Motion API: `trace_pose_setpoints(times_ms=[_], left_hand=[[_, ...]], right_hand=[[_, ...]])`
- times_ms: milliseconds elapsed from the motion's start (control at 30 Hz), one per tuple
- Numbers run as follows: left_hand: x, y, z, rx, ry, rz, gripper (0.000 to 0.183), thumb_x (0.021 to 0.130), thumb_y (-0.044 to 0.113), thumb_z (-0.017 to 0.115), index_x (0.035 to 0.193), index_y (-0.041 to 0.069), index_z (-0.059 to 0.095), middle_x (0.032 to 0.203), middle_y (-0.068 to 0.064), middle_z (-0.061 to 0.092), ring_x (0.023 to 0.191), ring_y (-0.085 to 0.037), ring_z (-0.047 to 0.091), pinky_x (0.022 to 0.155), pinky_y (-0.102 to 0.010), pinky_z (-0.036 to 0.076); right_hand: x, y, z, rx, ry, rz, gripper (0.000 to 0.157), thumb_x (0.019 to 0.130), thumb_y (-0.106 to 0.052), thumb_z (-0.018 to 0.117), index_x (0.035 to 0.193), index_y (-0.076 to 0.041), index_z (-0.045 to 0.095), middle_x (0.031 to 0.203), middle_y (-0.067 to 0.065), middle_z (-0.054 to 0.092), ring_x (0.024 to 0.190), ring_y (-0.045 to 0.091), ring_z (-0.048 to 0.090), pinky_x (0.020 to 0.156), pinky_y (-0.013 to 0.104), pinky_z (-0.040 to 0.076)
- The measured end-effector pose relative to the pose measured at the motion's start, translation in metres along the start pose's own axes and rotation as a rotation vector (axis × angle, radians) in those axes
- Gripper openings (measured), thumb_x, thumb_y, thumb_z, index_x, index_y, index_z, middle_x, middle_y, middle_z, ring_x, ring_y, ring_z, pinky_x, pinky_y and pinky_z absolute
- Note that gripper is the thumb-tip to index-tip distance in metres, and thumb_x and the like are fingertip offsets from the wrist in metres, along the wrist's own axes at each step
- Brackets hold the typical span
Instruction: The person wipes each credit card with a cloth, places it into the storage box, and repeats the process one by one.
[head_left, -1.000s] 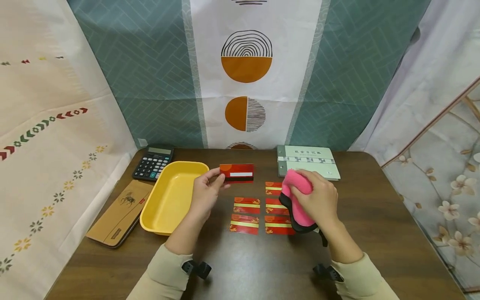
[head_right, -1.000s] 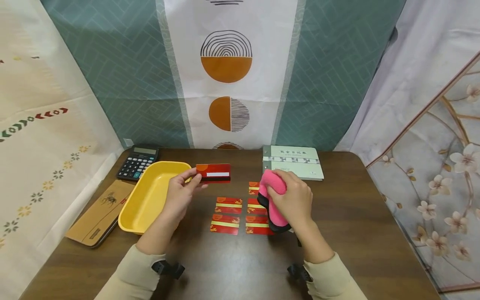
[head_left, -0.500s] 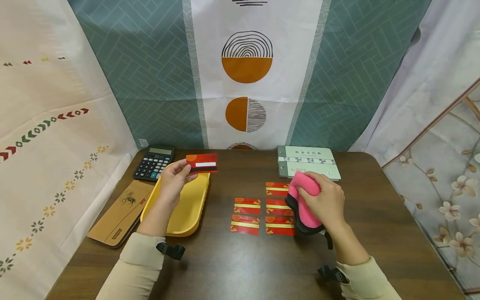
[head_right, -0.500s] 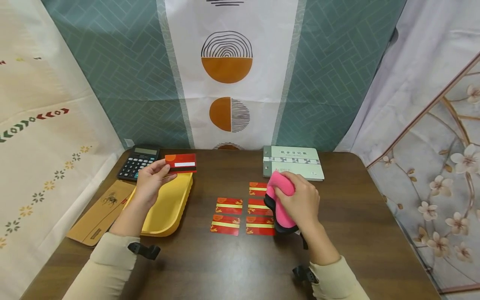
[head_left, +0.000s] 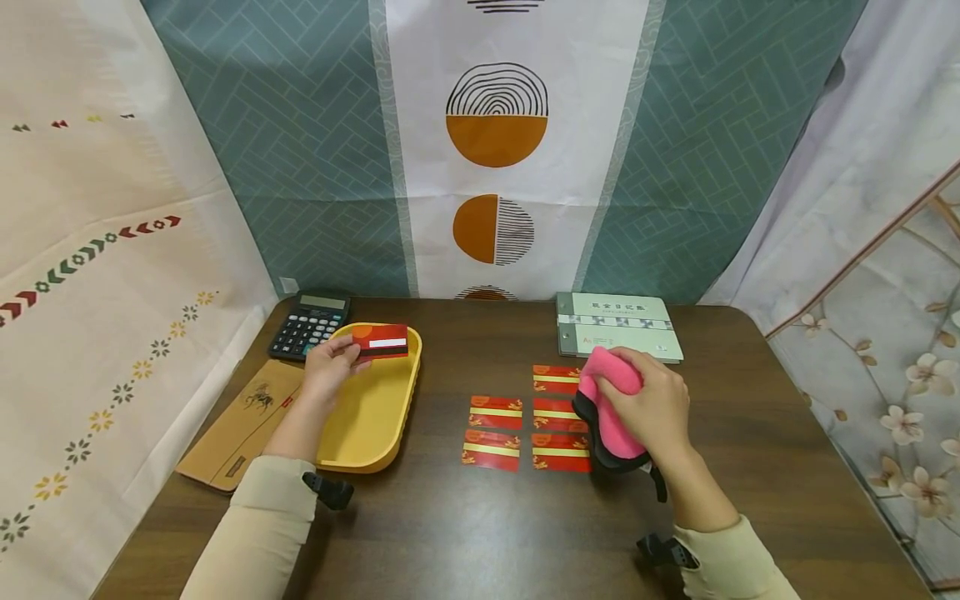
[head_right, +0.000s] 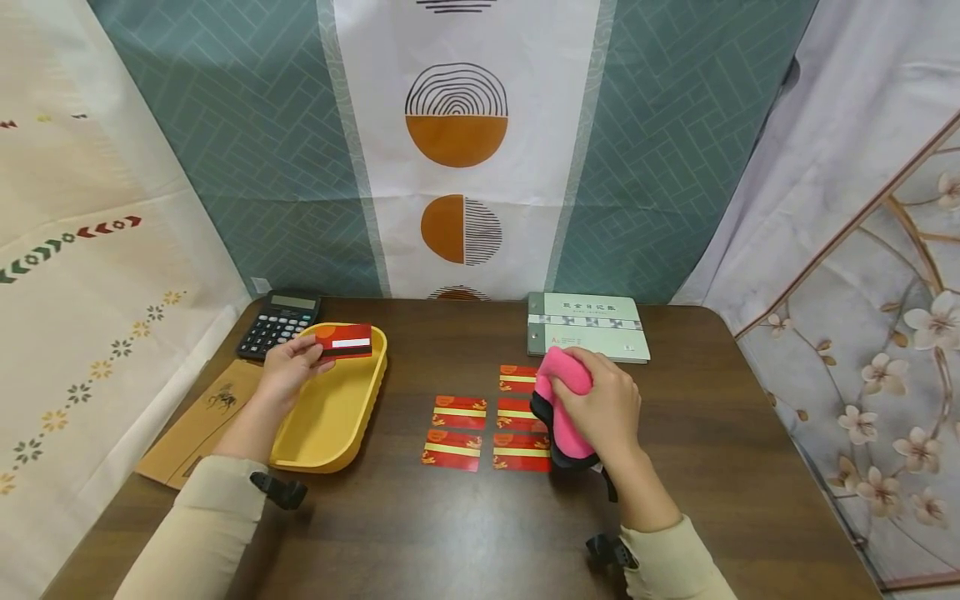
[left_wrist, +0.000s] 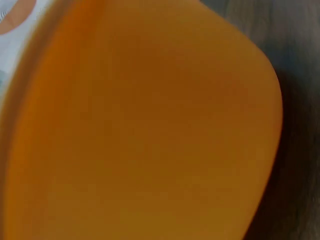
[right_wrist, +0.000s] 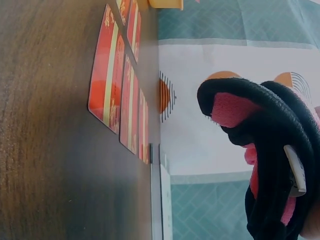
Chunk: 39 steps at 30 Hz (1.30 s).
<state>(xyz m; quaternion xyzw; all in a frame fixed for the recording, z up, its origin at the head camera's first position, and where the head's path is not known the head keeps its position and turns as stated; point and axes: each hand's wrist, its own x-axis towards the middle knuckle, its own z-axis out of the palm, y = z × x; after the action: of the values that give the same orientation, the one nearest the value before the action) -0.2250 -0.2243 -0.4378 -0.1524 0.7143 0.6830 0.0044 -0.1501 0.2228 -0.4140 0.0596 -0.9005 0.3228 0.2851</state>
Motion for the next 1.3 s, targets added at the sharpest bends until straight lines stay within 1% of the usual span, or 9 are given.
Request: trace_pose_setpoints(times_ms=[200,567,667,800,933,1033,1100,1200,1300], left_hand=[[0.005,-0.009,-0.002,0.125,-0.081,-0.050,0.049,0.107,-0.001,0.041,0.153,-0.011,0.029,0.149,-0.032,0.036,0.129,-0.037,0.049,0.088,-0.026,0.057],[0.013,-0.024,-0.002,0.274,-0.082,-0.067,0.046,0.105,-0.004,0.045,0.149,-0.013,0.037,0.138,-0.029,0.047,0.107,-0.028,0.058,0.081,-0.027,0.060],[0.013,-0.026,-0.003,0.370,-0.061,-0.046,0.046,0.105,0.000,0.048,0.148,-0.012,0.038,0.139,-0.030,0.049,0.114,-0.031,0.056,0.092,-0.035,0.057],[0.012,-0.024,-0.005,0.515,-0.062,-0.030,0.051,0.106,0.011,0.050,0.150,-0.012,0.036,0.148,-0.031,0.044,0.135,-0.039,0.046,0.111,-0.049,0.043],[0.006,-0.014,-0.005,0.616,-0.063,-0.024,0.056,0.107,0.020,0.050,0.151,-0.011,0.035,0.153,-0.029,0.040,0.140,-0.041,0.040,0.115,-0.052,0.036],[-0.002,-0.007,0.001,0.665,-0.032,0.056,0.055,0.106,0.022,0.051,0.149,-0.009,0.040,0.145,-0.027,0.051,0.133,-0.040,0.049,0.110,-0.052,0.043],[-0.008,-0.003,0.008,0.677,0.004,0.147,0.051,0.105,0.022,0.053,0.146,-0.008,0.047,0.135,-0.026,0.059,0.124,-0.039,0.056,0.103,-0.051,0.049],[-0.016,0.003,0.021,0.646,0.039,0.270,0.045,0.104,0.020,0.056,0.141,-0.005,0.054,0.125,-0.023,0.065,0.115,-0.038,0.062,0.097,-0.050,0.052],[-0.024,0.010,0.036,0.596,0.060,0.350,0.040,0.103,0.020,0.060,0.136,-0.002,0.060,0.121,-0.020,0.068,0.111,-0.035,0.063,0.097,-0.048,0.053]], right_hand=[[-0.001,0.003,0.002,-0.006,-0.007,-0.006,0.043,0.077,-0.019,0.088,0.117,-0.010,0.073,0.101,0.015,0.074,0.081,0.034,0.066,0.066,0.047,0.049],[-0.001,0.007,0.003,-0.010,-0.011,-0.011,0.043,0.078,-0.018,0.088,0.117,-0.009,0.073,0.101,0.015,0.074,0.080,0.034,0.066,0.065,0.047,0.049],[-0.002,0.008,0.003,-0.011,-0.016,-0.007,0.042,0.078,-0.017,0.087,0.117,-0.009,0.073,0.101,0.015,0.074,0.080,0.034,0.066,0.065,0.047,0.049],[-0.002,0.010,0.003,-0.011,-0.018,0.000,0.042,0.078,-0.017,0.087,0.117,-0.009,0.073,0.102,0.015,0.074,0.080,0.034,0.066,0.065,0.046,0.049],[-0.003,0.011,0.002,-0.011,-0.018,0.008,0.044,0.078,-0.017,0.087,0.118,-0.008,0.073,0.104,0.016,0.074,0.082,0.035,0.066,0.066,0.047,0.049],[-0.003,0.013,0.000,-0.013,-0.011,0.015,0.044,0.078,-0.017,0.087,0.119,-0.008,0.072,0.106,0.017,0.073,0.083,0.036,0.066,0.067,0.048,0.049],[-0.002,0.015,-0.001,-0.012,-0.007,0.024,0.045,0.078,-0.017,0.088,0.119,-0.008,0.072,0.107,0.017,0.073,0.084,0.036,0.066,0.068,0.049,0.050],[-0.002,0.017,-0.001,-0.011,-0.004,0.033,0.045,0.078,-0.016,0.088,0.120,-0.008,0.072,0.108,0.017,0.073,0.085,0.036,0.066,0.069,0.049,0.050],[-0.002,0.018,-0.002,-0.010,-0.001,0.031,0.044,0.078,-0.017,0.087,0.119,-0.009,0.072,0.108,0.017,0.073,0.085,0.036,0.066,0.069,0.049,0.049]])
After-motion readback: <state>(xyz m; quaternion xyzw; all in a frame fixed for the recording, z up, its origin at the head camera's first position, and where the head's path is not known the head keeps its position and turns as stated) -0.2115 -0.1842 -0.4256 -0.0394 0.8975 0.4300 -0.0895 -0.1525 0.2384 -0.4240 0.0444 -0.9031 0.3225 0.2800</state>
